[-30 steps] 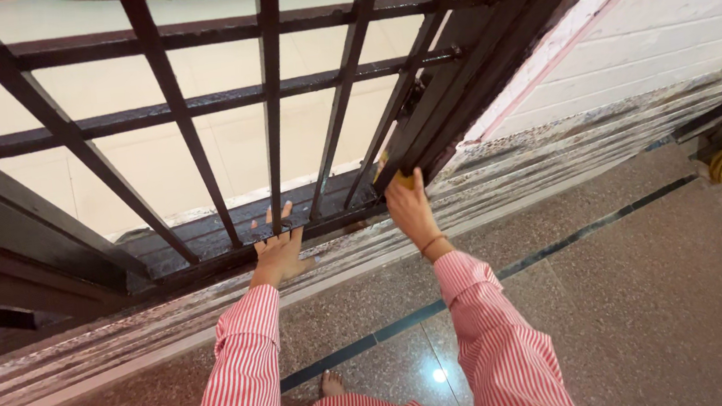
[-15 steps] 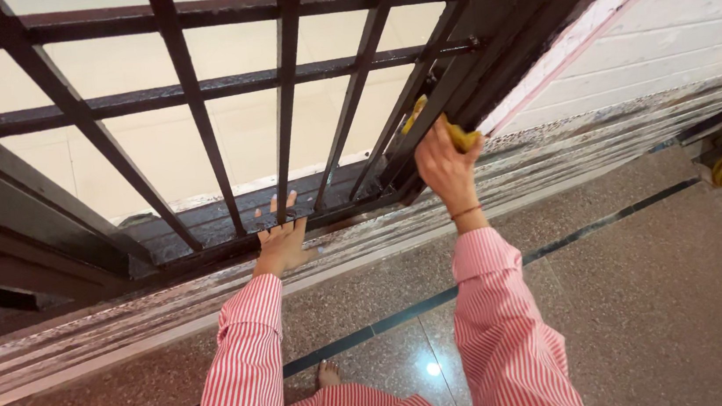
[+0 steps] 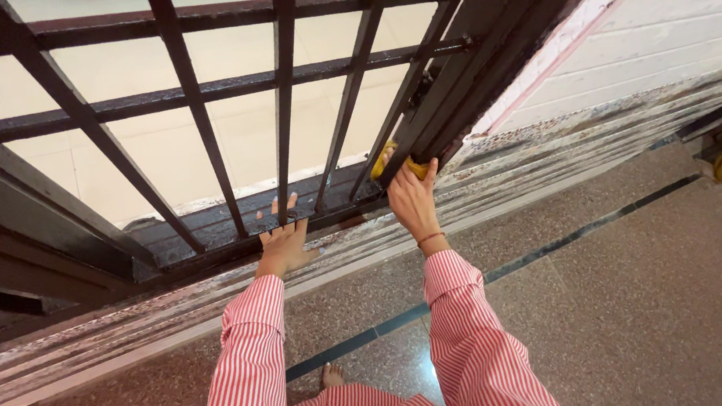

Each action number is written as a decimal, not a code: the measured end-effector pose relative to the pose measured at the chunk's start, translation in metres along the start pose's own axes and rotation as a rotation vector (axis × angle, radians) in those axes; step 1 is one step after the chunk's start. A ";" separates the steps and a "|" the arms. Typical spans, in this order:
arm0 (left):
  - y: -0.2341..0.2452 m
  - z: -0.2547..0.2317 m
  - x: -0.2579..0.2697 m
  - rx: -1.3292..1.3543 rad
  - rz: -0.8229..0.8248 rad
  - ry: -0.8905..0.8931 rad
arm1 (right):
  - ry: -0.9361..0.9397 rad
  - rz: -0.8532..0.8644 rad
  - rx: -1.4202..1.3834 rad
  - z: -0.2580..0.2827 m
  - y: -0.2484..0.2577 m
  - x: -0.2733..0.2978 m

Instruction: The person cleans a metal window grille using a yellow cloth. They wipe the horizontal and vertical bars of the grille, moving the cloth back and forth to remove dust or dirt from the surface.

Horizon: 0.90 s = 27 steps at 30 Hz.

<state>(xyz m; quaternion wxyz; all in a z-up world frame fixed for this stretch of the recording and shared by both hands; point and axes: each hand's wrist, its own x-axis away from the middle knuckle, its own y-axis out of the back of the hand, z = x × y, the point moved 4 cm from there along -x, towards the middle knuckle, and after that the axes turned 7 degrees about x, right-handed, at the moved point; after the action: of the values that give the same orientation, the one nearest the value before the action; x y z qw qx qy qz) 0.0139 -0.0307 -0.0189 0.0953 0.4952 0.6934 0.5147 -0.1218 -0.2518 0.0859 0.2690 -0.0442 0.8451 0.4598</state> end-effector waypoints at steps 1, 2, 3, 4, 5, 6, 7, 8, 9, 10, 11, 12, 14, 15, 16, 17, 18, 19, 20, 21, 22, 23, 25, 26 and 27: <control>0.003 -0.003 0.003 0.003 -0.016 -0.008 | -0.003 -0.007 -0.022 0.000 0.002 0.001; 0.006 -0.005 0.006 0.006 -0.032 -0.015 | -0.013 -0.015 -0.069 -0.001 0.003 0.004; 0.009 -0.005 0.008 0.008 -0.049 -0.021 | -0.024 -0.024 -0.117 -0.001 0.003 0.005; 0.011 -0.005 0.009 0.019 -0.055 -0.024 | -0.034 -0.033 -0.166 0.000 0.001 0.008; 0.011 -0.006 0.009 0.032 -0.058 -0.029 | -0.044 -0.013 -0.158 0.002 -0.002 0.012; 0.011 -0.007 0.010 0.044 -0.061 -0.034 | -0.053 0.008 -0.150 0.005 -0.005 0.018; 0.011 -0.007 0.010 0.033 -0.044 -0.022 | -0.062 0.027 -0.142 0.007 -0.009 0.023; 0.010 -0.007 0.010 0.022 -0.028 -0.010 | -0.056 0.016 -0.163 0.011 -0.011 0.029; 0.010 -0.006 0.010 0.012 -0.013 0.003 | -0.048 0.004 -0.185 0.014 -0.013 0.035; 0.011 -0.007 0.010 0.012 -0.034 -0.010 | -0.041 -0.008 -0.206 0.017 -0.015 0.040; 0.011 -0.006 0.010 0.012 -0.052 -0.020 | -0.059 0.019 -0.221 0.020 -0.017 0.043; 0.010 -0.006 0.010 0.012 -0.071 -0.031 | -0.077 0.045 -0.236 0.023 -0.018 0.046; 0.009 -0.005 0.010 0.008 -0.079 -0.033 | -0.152 0.085 -0.284 0.029 -0.014 0.052; 0.009 -0.005 0.009 0.005 -0.084 -0.036 | -0.208 0.097 -0.316 0.034 -0.009 0.054; 0.008 -0.005 0.008 0.006 -0.081 -0.038 | -0.265 0.109 -0.349 0.036 -0.005 0.056; 0.007 -0.004 0.008 0.007 -0.078 -0.038 | -0.286 0.152 -0.414 0.037 -0.002 0.056; 0.007 -0.003 0.008 0.007 -0.076 -0.037 | -0.306 0.195 -0.479 0.037 -0.001 0.056; 0.006 -0.003 0.008 0.011 -0.084 -0.042 | -0.327 0.241 -0.543 0.038 -0.002 0.057; 0.005 -0.003 0.009 0.014 -0.092 -0.046 | -0.328 0.293 -0.596 0.037 -0.006 0.057; 0.007 -0.003 0.008 0.017 -0.104 -0.051 | -0.327 0.341 -0.649 0.032 -0.013 0.053; 0.009 -0.002 0.008 0.016 -0.112 -0.052 | -0.327 0.390 -0.702 0.029 -0.021 0.048; 0.009 -0.002 0.008 0.018 -0.115 -0.055 | -0.303 0.405 -0.715 0.026 -0.028 0.045; 0.011 -0.005 0.009 0.016 -0.110 -0.049 | -0.255 0.430 -0.741 0.019 -0.042 0.032; 0.013 -0.006 0.010 0.012 -0.102 -0.040 | -0.190 0.347 -0.792 0.016 -0.044 0.022; 0.013 -0.007 0.012 0.008 -0.089 -0.031 | -0.127 0.267 -0.842 0.014 -0.043 0.016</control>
<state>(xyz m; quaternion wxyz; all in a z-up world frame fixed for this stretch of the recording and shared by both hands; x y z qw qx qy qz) 0.0108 -0.0261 -0.0008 0.1269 0.4721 0.7152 0.4996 -0.1155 -0.2623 0.0397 0.2173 -0.0120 0.5641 0.7965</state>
